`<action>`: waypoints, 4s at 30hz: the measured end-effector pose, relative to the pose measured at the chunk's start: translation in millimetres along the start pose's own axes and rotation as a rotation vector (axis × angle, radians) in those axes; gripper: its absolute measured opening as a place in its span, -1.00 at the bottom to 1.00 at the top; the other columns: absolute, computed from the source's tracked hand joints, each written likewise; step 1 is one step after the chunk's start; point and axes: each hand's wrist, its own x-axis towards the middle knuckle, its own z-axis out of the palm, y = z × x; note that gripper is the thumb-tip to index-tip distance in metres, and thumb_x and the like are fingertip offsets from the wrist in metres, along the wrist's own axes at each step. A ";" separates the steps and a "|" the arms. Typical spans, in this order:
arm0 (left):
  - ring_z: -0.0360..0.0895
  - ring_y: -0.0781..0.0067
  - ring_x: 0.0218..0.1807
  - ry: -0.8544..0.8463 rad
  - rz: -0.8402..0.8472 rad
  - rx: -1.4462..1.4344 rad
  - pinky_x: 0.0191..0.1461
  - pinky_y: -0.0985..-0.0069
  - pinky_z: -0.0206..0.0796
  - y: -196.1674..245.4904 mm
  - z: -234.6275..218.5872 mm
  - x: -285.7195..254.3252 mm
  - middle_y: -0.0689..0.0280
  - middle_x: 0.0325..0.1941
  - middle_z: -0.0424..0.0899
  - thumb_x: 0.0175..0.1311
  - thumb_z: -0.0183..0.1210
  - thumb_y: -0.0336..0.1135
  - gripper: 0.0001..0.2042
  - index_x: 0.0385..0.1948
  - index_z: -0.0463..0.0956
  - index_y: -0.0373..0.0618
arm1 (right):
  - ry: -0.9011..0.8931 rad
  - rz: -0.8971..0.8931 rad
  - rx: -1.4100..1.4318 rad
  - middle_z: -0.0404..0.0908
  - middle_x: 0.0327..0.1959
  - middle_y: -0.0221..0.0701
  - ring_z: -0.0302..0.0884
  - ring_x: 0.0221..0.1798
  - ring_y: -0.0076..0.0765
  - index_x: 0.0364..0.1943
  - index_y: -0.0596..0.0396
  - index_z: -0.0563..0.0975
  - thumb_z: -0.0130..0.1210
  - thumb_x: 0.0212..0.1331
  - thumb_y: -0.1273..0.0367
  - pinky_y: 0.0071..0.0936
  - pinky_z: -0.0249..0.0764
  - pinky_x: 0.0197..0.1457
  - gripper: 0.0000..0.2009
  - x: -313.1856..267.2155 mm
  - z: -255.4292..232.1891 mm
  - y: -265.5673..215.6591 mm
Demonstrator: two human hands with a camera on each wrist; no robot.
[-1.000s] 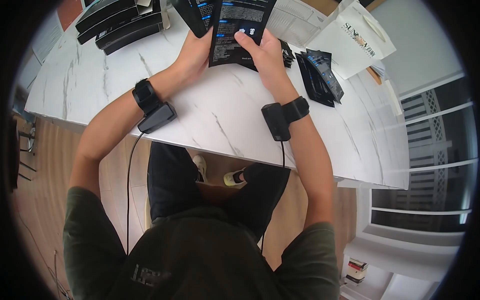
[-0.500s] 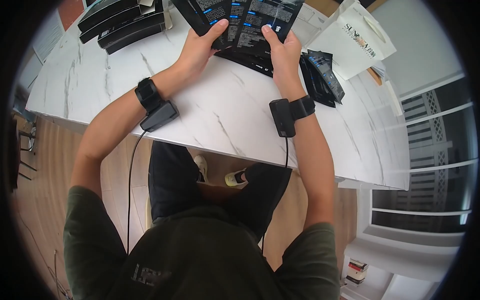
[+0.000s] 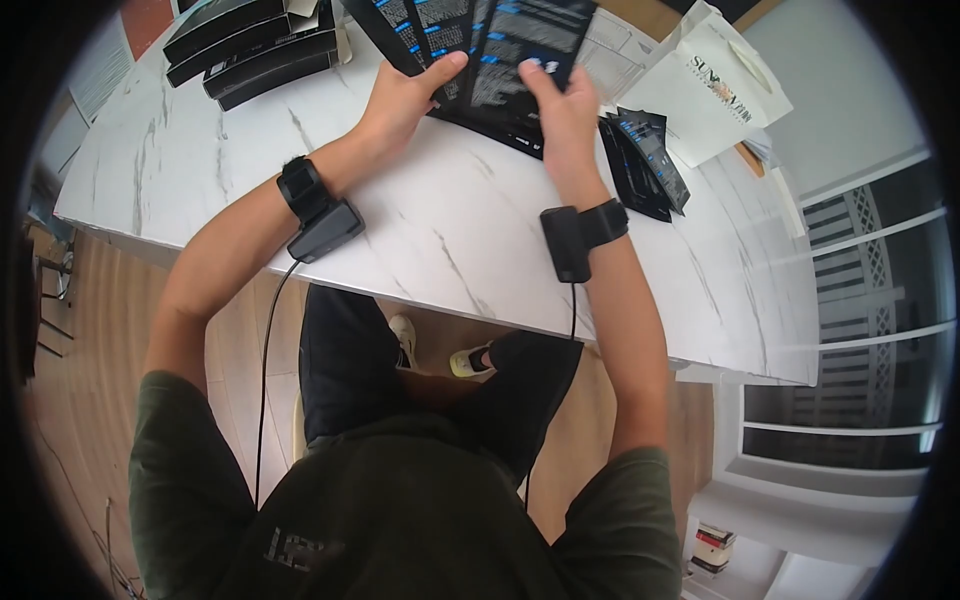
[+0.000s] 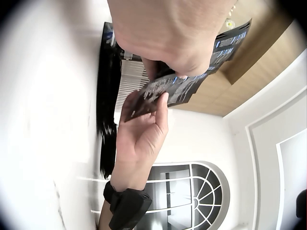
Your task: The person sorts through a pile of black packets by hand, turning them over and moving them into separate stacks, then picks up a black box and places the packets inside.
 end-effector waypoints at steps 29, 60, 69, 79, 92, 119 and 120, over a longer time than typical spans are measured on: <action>0.42 0.67 -0.38 0.024 0.027 -0.059 -0.31 0.64 0.26 8.3 6.5 -7.8 0.40 -0.37 0.60 0.23 0.19 -0.08 -0.64 -0.18 0.52 -0.24 | -0.162 0.055 -0.111 0.61 -0.15 -0.37 0.52 -0.13 -0.57 -0.11 0.18 0.50 0.21 0.13 0.38 -0.60 0.41 0.01 -0.73 -2.4 -1.9 -4.7; 0.58 0.51 -0.23 -0.055 -0.044 -0.008 -0.16 0.54 0.42 8.2 5.1 -9.2 0.25 -0.22 0.64 0.33 0.06 -0.21 -0.69 -0.11 0.50 -0.32 | -0.144 0.046 -0.007 0.58 -0.07 -0.33 0.50 -0.03 -0.50 -0.04 0.20 0.45 0.22 0.10 0.41 -0.56 0.36 0.11 -0.66 -6.5 2.7 -7.4; 0.53 0.57 -0.22 -0.035 -0.053 -0.071 -0.16 0.55 0.35 5.6 4.5 -5.9 0.31 -0.23 0.63 0.34 0.02 -0.02 -0.59 -0.13 0.50 -0.27 | -0.015 0.015 0.002 0.58 -0.07 -0.33 0.51 -0.05 -0.46 -0.04 0.21 0.44 0.19 0.11 0.44 -0.53 0.38 0.09 -0.68 2.9 -9.9 -6.7; 0.53 0.60 -0.28 0.003 -0.023 -0.004 -0.20 0.61 0.36 13.1 3.9 -9.0 0.31 -0.29 0.64 0.29 0.13 -0.14 -0.66 -0.16 0.53 -0.30 | -0.107 -0.061 -0.094 0.57 -0.09 -0.34 0.48 -0.06 -0.49 -0.05 0.23 0.43 0.20 0.11 0.43 -0.54 0.35 0.10 -0.67 -5.5 2.4 -7.2; 0.59 0.36 -0.08 -0.130 -0.080 -0.142 -0.01 0.46 0.54 15.8 2.1 -6.1 0.17 -0.07 0.59 0.44 -0.13 -0.13 -0.58 -0.01 0.37 -0.42 | 0.153 0.078 0.352 0.52 -0.02 -0.30 0.52 0.00 -0.27 0.08 0.21 0.33 0.06 0.22 0.46 -0.24 0.49 0.12 -0.65 12.8 -27.4 -13.7; 0.59 0.42 -0.18 -0.009 -0.057 -0.108 -0.15 0.49 0.58 13.9 0.3 -3.4 0.19 -0.15 0.61 0.32 0.07 -0.31 -0.70 -0.08 0.45 -0.39 | 0.222 -0.160 0.305 0.51 0.03 -0.33 0.49 0.04 -0.28 0.04 0.20 0.43 0.06 0.18 0.52 -0.35 0.46 0.12 -0.68 17.2 -29.0 -26.5; 0.59 0.41 -0.18 -0.036 -0.086 -0.079 -0.15 0.50 0.58 14.4 1.4 -4.4 0.19 -0.15 0.61 0.31 0.08 -0.30 -0.70 -0.09 0.45 -0.39 | 0.161 -0.116 0.344 0.52 0.03 -0.33 0.49 0.05 -0.28 0.05 0.20 0.43 0.07 0.17 0.51 -0.35 0.45 0.13 -0.67 18.2 -30.6 -27.2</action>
